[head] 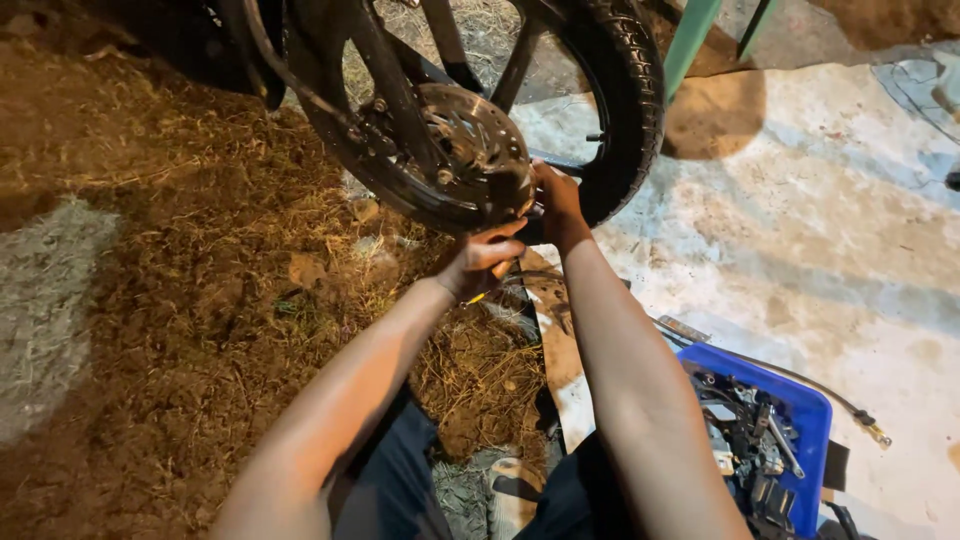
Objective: The person scrubs the rear wheel, chain, and exhaust of a motorcycle with a brush. They rinse the brush in a bucket of water and continue scrubbing the front wheel and brake disc.
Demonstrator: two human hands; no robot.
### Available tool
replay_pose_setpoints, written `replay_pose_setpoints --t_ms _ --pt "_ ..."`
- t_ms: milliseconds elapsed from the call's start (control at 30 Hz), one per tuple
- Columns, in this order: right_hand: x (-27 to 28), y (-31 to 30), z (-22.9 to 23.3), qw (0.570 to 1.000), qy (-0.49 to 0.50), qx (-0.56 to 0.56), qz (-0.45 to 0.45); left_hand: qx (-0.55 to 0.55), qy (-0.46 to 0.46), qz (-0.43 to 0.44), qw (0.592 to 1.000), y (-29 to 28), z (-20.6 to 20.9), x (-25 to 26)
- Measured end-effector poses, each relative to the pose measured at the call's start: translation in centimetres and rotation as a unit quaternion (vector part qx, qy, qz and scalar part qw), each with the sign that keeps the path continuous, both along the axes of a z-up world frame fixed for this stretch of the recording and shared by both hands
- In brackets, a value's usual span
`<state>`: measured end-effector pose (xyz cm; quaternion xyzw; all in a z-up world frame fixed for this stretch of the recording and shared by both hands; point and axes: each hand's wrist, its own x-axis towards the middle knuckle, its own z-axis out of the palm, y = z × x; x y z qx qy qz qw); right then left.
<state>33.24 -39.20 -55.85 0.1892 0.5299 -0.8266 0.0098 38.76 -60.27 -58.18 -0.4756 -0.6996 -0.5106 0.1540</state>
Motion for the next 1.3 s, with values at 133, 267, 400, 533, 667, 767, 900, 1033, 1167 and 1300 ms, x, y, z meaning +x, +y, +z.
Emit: replay_pose_setpoints --t_ms 133,267,400,533,667,767,900,1033,1167,1300 --pt "-1.4 -0.4 -2.9 0.997 0.024 0.023 -0.066 -0.066 0.025 -0.004 0.998 -3.3 4.1 -1.2" --pt "-2.5 -1.1 -4.9 0.989 0.002 0.061 -0.135 -0.045 0.007 0.169 0.985 -6.0 9.8 0.2" --pt "-2.6 -0.7 -5.2 0.990 0.006 0.042 -0.132 0.016 -0.043 0.226 0.973 -5.7 10.3 1.1" --pt "-2.6 -0.6 -5.7 0.991 0.002 0.015 -0.132 -0.072 -0.012 0.146 0.987 -3.7 6.0 0.8" --pt "-2.6 0.8 -8.3 0.704 0.130 0.697 -0.031 -0.057 0.047 0.056 0.996 -1.3 2.6 1.7" --pt "-2.3 -0.4 -5.3 0.964 -0.056 0.231 -0.121 -0.056 0.010 0.019 0.998 -1.3 -2.1 0.2" --pt "-1.7 -0.1 -8.1 0.974 0.049 0.200 -0.094 -0.083 -0.088 0.023 0.992 -2.2 0.5 0.7" --pt "-2.4 0.7 -11.0 0.663 0.142 0.733 0.058 -0.114 -0.172 0.095 0.974 -3.7 4.3 1.0" --pt "-3.1 -0.7 -14.8 0.954 0.074 0.251 0.147 -0.134 -0.213 0.183 0.950 -6.5 1.9 -0.6" --pt "-2.3 -4.3 -11.6 0.471 0.339 0.791 0.193 -0.150 -0.252 0.353 0.888 -10.2 1.0 -3.4"
